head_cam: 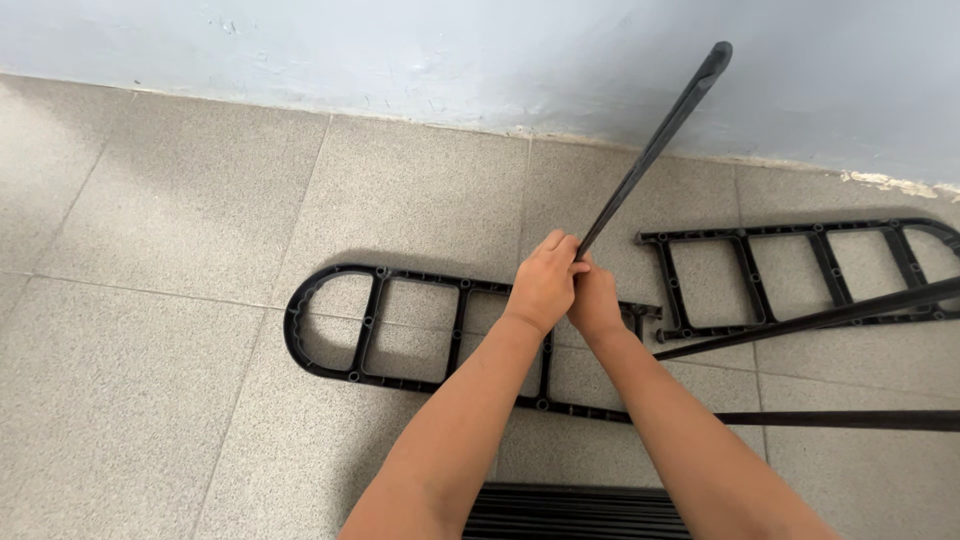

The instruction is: The person assembles a black plastic furniture frame by inserting multiple black metal rods into the slots of two connected base pieces. They pick up rods one by one and push them into place, gradually building the structure on the floor.

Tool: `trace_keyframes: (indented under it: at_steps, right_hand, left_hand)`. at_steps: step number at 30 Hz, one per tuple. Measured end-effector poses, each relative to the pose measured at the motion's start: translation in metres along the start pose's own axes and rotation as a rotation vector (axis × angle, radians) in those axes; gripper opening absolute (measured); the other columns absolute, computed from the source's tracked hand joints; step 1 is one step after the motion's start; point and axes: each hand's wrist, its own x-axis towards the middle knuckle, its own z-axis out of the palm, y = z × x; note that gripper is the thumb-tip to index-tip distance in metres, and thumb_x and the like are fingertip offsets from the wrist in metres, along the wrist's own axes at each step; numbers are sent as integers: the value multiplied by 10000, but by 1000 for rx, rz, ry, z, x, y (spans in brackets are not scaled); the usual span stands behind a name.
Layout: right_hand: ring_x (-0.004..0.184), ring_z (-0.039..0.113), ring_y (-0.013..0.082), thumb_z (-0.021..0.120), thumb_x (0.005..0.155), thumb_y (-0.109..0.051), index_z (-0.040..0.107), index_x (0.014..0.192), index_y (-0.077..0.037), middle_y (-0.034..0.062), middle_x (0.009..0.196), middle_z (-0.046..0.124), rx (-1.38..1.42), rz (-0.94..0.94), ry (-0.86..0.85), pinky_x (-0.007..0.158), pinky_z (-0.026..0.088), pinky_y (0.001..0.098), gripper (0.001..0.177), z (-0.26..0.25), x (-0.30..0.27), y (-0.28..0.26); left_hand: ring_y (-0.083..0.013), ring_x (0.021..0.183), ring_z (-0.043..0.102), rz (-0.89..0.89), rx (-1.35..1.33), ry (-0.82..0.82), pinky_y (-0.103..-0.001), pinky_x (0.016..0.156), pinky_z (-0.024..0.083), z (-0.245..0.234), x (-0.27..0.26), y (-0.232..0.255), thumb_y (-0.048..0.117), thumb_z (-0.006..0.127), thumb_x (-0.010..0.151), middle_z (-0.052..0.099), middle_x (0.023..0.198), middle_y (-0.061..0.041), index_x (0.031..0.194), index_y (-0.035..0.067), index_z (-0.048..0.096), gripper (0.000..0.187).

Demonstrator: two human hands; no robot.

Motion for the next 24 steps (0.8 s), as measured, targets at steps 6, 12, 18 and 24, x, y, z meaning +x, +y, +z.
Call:
trace_keyframes:
  at_steps: [6,12,18,24]
  right_hand:
    - [671,680,406,665,907,-93,594,966,19,211,772,700,39,107,-93,542,524,452,145,-5,8,10]
    - [691,679,391,644,875,-45,618,796,27,202,781,692,-67,18,-110,572,519,443,111,6,2,29]
    - [702,674,405,647,879,-30,623,847,25,203,808,687,22,-37,-61,564,521,452,68,7,1,28]
    - [734,685,380,629,856,-18,611,824,6,174,786,692,-217,-80,-241,605,539,457,44,10,1,28]
  left_hand:
    - [-361,951,651,-48,14,-96,-432,803,552,-5,5,4,158,633,978,614,1082,-125,1059,25,587,162]
    - [-351,999,648,-38,3,-143,-433,815,551,-13,8,6,176,630,976,616,1066,-118,1028,24,585,167]
    - [-347,977,648,-84,-23,-201,-431,821,547,-20,10,11,181,625,979,623,1055,-114,1029,25,588,167]
    - [-366,989,643,9,-35,-72,-438,837,544,-12,7,8,134,650,955,625,1026,-131,1024,19,584,149]
